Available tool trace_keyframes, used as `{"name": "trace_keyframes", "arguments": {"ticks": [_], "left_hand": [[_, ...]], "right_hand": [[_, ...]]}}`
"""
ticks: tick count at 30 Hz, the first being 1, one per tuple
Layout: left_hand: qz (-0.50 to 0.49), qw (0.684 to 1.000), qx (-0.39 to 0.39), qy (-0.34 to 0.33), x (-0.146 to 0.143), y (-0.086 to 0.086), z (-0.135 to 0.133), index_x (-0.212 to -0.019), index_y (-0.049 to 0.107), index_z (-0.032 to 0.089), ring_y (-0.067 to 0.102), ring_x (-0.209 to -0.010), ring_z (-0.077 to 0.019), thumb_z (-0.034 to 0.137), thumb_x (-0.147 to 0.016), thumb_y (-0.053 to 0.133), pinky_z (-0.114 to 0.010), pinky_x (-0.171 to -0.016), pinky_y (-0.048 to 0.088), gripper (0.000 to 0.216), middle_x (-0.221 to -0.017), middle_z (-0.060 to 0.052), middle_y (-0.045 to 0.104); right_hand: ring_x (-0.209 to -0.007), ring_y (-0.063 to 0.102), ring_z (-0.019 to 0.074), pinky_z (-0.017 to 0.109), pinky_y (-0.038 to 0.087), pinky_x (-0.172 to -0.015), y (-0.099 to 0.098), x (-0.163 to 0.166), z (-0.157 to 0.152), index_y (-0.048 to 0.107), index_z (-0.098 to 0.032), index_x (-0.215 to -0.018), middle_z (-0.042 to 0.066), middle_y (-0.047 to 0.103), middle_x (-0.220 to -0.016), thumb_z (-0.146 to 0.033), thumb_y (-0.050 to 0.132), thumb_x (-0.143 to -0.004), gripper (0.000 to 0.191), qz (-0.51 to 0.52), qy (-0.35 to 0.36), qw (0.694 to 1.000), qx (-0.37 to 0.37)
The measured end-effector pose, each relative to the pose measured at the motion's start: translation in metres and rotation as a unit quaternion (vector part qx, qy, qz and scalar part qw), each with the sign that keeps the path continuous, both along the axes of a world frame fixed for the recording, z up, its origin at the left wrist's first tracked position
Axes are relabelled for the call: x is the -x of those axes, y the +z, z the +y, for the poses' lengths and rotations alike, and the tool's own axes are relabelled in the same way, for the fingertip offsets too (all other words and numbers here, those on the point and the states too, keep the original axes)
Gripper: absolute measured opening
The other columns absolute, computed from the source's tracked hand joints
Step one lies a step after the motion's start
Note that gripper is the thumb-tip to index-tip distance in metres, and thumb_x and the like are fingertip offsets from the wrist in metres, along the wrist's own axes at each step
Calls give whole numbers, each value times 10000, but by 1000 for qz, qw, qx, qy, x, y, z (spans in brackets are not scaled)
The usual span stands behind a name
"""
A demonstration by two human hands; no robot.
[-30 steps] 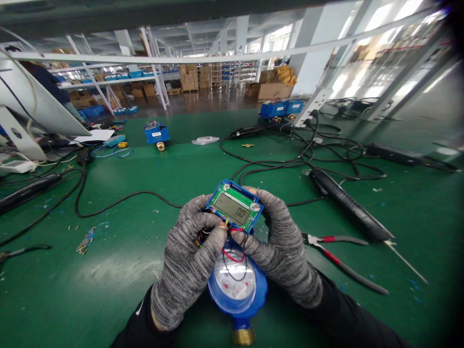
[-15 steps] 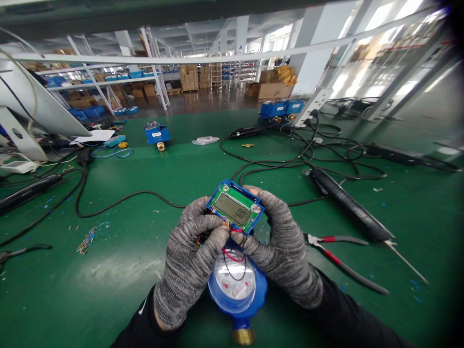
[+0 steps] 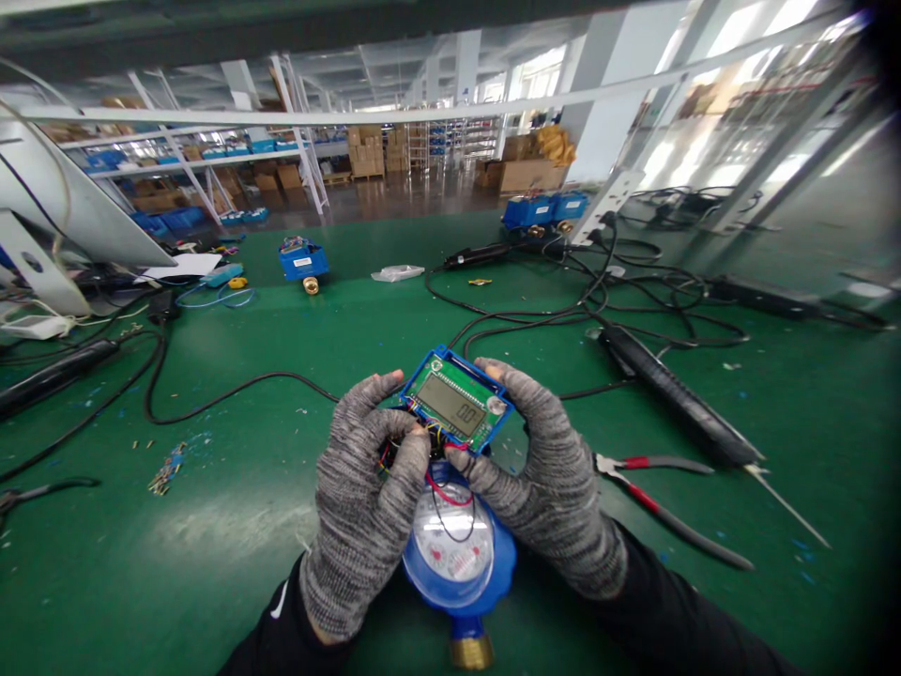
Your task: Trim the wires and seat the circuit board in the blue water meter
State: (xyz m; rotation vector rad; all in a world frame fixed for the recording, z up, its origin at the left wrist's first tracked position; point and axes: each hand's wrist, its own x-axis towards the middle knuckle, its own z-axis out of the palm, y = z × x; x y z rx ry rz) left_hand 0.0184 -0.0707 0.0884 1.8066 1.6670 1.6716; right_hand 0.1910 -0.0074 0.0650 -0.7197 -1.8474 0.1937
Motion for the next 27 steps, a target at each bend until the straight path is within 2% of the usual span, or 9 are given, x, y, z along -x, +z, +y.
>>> {"name": "trace_keyframes", "arguments": {"ticks": [9,15,22,27], "left_hand": [[-45,999,-4,-5,-3,-1,1,-870,654,234,567,-1257,-239,227,-916,646,-459,-1096,437,47,-1317,-24,627],[-101,994,13,-27,-2,-5,1,-840,678,242,595,-1218,-259,235,-897,674,-519,-1138,405,58,-1303,-30,643],[-194,974,60,-103,2,-8,3,-834,689,220,612,-1207,-276,254,-888,686,-541,-1143,397,63,-1265,-66,663],[-181,976,86,-87,1,-7,4,-801,681,202,615,-1168,-279,296,-870,698,-515,-1076,447,118,-1224,-93,674]], "right_hand": [[-1354,500,262,415,455,-1150,5,-1,1,410,-244,-1479,80,527,-1454,-303,780,-820,758,-13,42,999,2],[-1331,515,292,470,464,-1135,8,-1,-1,426,-241,-1465,98,528,-1446,-308,778,-814,743,-19,37,999,-5],[-1331,526,274,429,474,-1132,3,0,-2,427,-217,-1471,109,540,-1439,-328,770,-828,738,-19,29,999,-3],[-1249,595,295,468,536,-1053,-2,3,-3,429,-220,-1467,129,584,-1384,-390,755,-849,719,-10,2,999,36]]}}
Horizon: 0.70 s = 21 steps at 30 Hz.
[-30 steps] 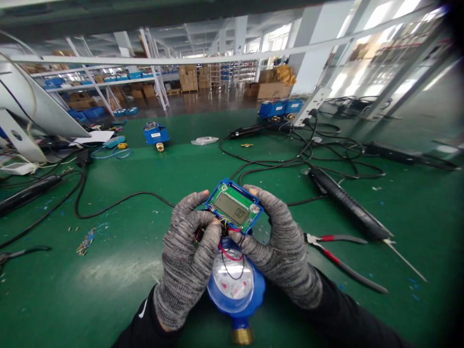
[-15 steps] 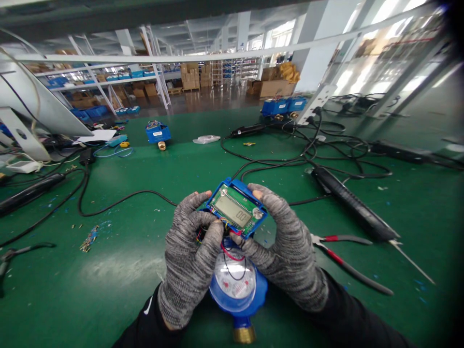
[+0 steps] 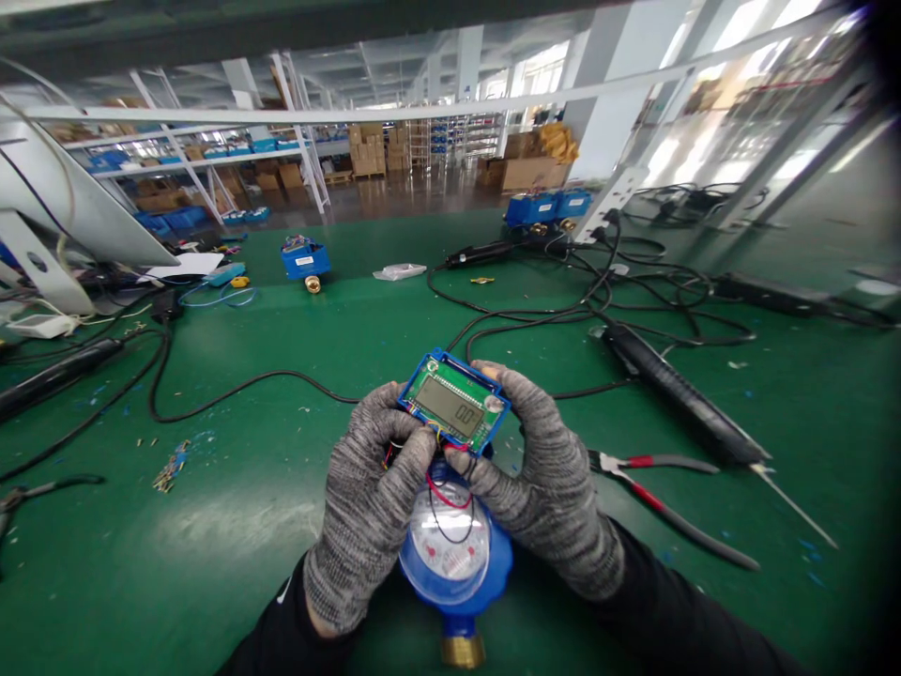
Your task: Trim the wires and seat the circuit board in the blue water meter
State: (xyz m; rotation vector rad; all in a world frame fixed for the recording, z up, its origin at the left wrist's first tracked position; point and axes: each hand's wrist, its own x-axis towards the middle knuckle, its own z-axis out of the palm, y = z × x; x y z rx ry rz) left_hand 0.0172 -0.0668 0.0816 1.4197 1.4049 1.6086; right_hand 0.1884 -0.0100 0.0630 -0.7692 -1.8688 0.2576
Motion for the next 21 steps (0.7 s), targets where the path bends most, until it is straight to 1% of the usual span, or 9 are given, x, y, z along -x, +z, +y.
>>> {"name": "trace_keyframes", "arguments": {"ticks": [2,6,8,11,14,16,18,20,21], "left_hand": [[25,1000,1,19,0,0,1,-769,678,203,620,-1140,-274,307,-866,699,-498,-1046,461,143,-1193,-91,682],[30,999,15,7,1,-1,4,-795,689,203,650,-1050,-260,306,-875,681,-475,-961,501,130,-1136,-97,702],[49,998,13,24,2,-2,4,-781,696,202,646,-1049,-264,298,-870,680,-479,-958,501,132,-1125,-99,703],[96,993,-10,63,3,-1,4,-733,684,204,635,-1074,-275,283,-849,703,-500,-975,491,141,-1131,-87,693],[125,986,-58,90,4,3,1,-809,649,208,626,-1137,-270,249,-839,731,-511,-1013,478,97,-1203,-65,671],[171,971,-110,124,7,6,-1,-899,626,212,596,-1212,-261,217,-831,750,-506,-1064,451,141,-1266,-58,648],[245,944,-168,144,10,8,-1,-967,625,217,540,-1297,-254,173,-825,759,-486,-1110,424,200,-1311,-52,625],[309,917,-216,133,14,10,0,-1000,636,223,486,-1357,-254,133,-824,754,-467,-1131,413,230,-1344,-48,604],[330,908,-229,120,16,10,1,-1010,640,226,466,-1376,-255,119,-829,747,-464,-1138,409,235,-1360,-48,593]], "right_hand": [[-1206,622,289,454,561,-1016,-1,2,0,450,-227,-1445,121,607,-1344,-426,747,-855,689,10,1,1000,25],[-1165,642,267,411,579,-977,-3,7,1,488,-236,-1396,100,627,-1300,-464,744,-865,632,40,28,996,70],[-1152,647,263,395,591,-945,-5,9,2,494,-242,-1383,98,624,-1301,-477,745,-867,620,59,40,993,92],[-1137,653,264,387,598,-915,-6,10,3,491,-237,-1382,103,625,-1294,-488,741,-870,622,77,48,990,103],[-1119,659,262,384,601,-895,-5,7,4,481,-232,-1391,106,631,-1276,-491,743,-868,640,70,35,993,88],[-1129,655,264,388,599,-904,-3,5,3,480,-231,-1389,108,627,-1283,-487,747,-865,641,56,25,996,72],[-1147,649,267,391,597,-917,-2,4,2,477,-230,-1387,112,623,-1297,-478,746,-868,635,46,26,997,61],[-1155,649,272,394,600,-917,0,4,1,472,-232,-1393,112,624,-1301,-478,741,-871,636,39,26,997,54],[-1155,650,274,395,603,-913,0,4,1,472,-233,-1395,112,627,-1299,-483,739,-871,639,36,26,998,53]]}}
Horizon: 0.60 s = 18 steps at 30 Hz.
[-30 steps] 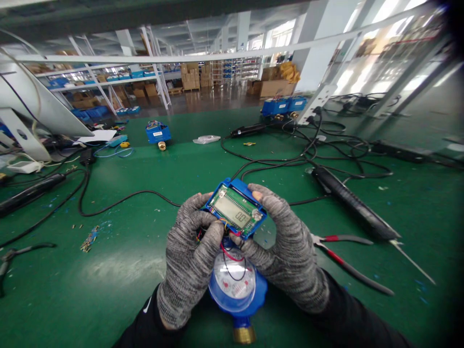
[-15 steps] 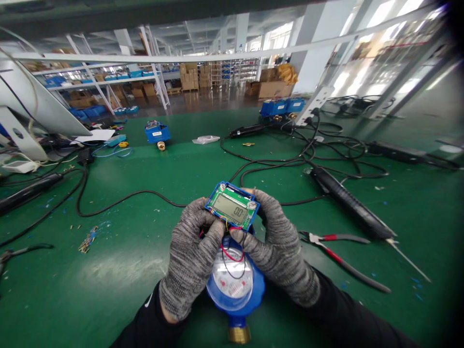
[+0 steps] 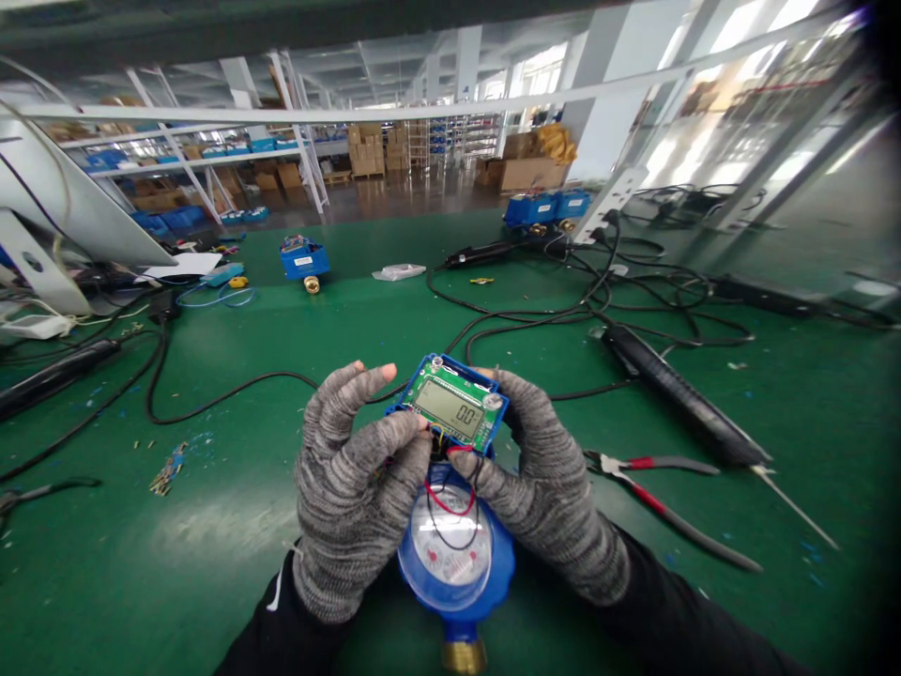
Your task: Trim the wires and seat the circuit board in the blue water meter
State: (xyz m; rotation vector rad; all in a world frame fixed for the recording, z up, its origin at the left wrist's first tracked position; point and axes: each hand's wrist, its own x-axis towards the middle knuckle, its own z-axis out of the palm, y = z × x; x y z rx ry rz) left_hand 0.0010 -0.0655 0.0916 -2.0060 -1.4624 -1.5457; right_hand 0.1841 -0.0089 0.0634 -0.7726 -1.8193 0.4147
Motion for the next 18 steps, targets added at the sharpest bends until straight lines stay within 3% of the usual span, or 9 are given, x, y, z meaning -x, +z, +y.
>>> {"name": "trace_keyframes", "arguments": {"ticks": [11,18], "left_hand": [[113,993,-16,-29,10,2,8,-1021,617,252,462,-1371,-294,158,-857,710,-578,-1122,409,211,-1375,-75,577],[96,994,-4,-46,9,0,12,-993,622,232,458,-1386,-275,163,-870,700,-530,-1138,419,161,-1348,-72,590]], "right_hand": [[-1156,663,264,376,609,-917,-1,-1,-2,470,-234,-1407,106,642,-1303,-494,722,-885,635,-10,-4,1000,-3],[-1163,660,264,370,609,-911,-4,-2,0,460,-240,-1418,96,641,-1309,-466,730,-882,642,-12,15,1000,-4]]}}
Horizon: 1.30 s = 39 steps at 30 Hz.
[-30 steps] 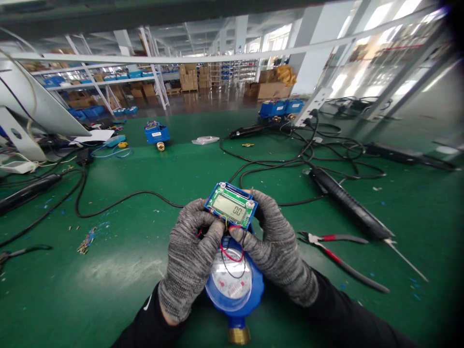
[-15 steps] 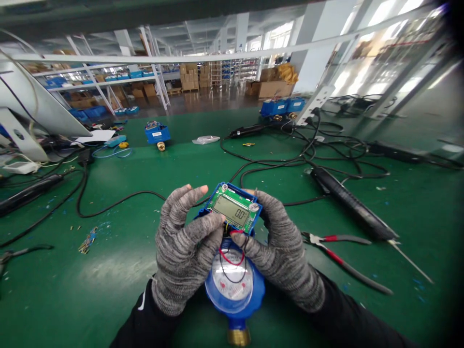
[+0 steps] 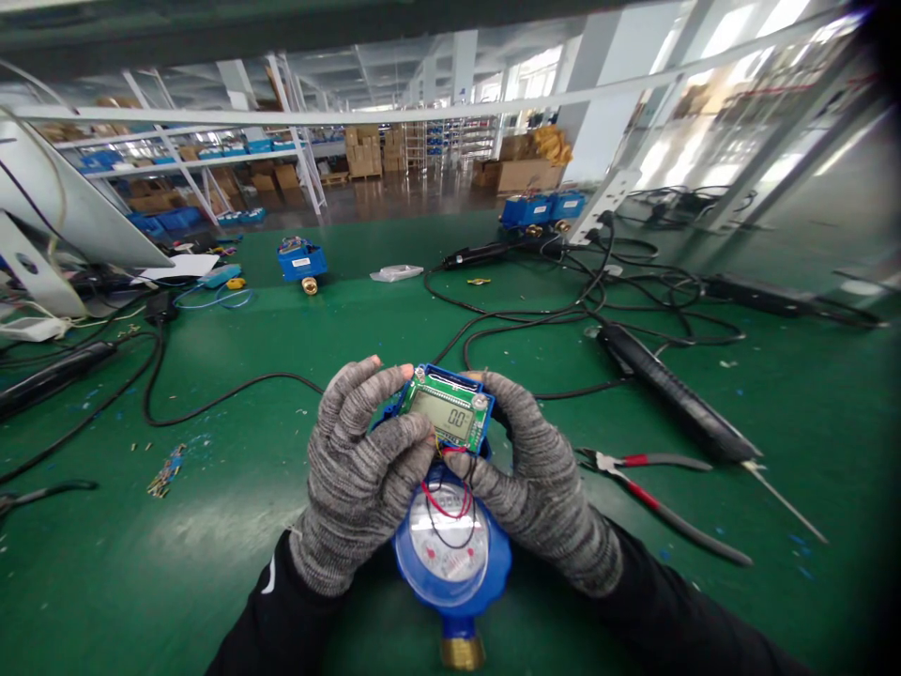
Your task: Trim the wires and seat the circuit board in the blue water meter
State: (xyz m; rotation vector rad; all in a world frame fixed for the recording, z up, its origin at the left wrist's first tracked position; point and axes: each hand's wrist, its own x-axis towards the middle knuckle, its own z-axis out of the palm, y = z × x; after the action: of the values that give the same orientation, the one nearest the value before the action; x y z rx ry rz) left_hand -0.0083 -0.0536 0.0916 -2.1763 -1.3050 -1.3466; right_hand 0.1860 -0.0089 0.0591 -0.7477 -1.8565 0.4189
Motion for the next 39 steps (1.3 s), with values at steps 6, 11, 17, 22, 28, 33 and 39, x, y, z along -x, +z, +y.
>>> {"name": "trace_keyframes", "arguments": {"ticks": [6,11,17,22,28,33,39], "left_hand": [[-95,995,22,0,-8,1,-9,-1054,619,214,488,-1361,-240,113,-839,706,-455,-1148,423,253,-1405,-70,555],[-137,989,34,49,-13,1,-13,-880,632,205,493,-1352,-229,138,-845,703,-438,-1165,388,103,-1319,-47,621],[-123,990,63,38,-17,-4,-12,-895,663,190,488,-1367,-254,152,-864,706,-486,-1157,404,65,-1333,-83,638],[-155,984,93,0,-18,-7,-14,-947,665,205,474,-1391,-243,145,-871,700,-485,-1164,416,103,-1383,-77,608],[-193,973,123,-17,-20,-8,-14,-936,654,236,478,-1386,-246,155,-878,680,-518,-1176,393,103,-1406,-28,588],[-261,953,154,2,-26,-5,-16,-879,635,246,514,-1338,-257,189,-908,633,-559,-1162,375,63,-1365,-5,607],[-277,949,148,16,-29,-4,-17,-870,642,251,514,-1331,-246,200,-908,643,-527,-1163,360,64,-1330,7,628]], "right_hand": [[-1168,641,274,408,587,-955,4,0,2,466,-218,-1407,120,624,-1299,-453,726,-883,630,-4,-28,999,-23],[-1198,610,262,411,558,-997,4,-2,3,463,-200,-1412,123,604,-1312,-433,729,-887,633,-1,-33,999,-43],[-1244,580,262,420,513,-1072,0,-3,3,458,-191,-1432,122,580,-1354,-394,756,-864,673,-5,-40,998,-48],[-1257,571,250,388,504,-1087,0,-3,3,456,-176,-1437,121,577,-1361,-376,767,-854,690,-4,-40,997,-58],[-1266,568,251,382,488,-1108,2,-4,3,469,-156,-1425,130,579,-1361,-370,775,-844,691,-8,-45,996,-79],[-1290,553,249,372,481,-1116,4,-5,3,469,-150,-1426,134,575,-1371,-349,774,-838,692,-9,-34,995,-92],[-1316,534,270,403,472,-1123,8,-6,1,454,-151,-1434,141,566,-1384,-317,776,-825,708,-20,-35,991,-128]]}}
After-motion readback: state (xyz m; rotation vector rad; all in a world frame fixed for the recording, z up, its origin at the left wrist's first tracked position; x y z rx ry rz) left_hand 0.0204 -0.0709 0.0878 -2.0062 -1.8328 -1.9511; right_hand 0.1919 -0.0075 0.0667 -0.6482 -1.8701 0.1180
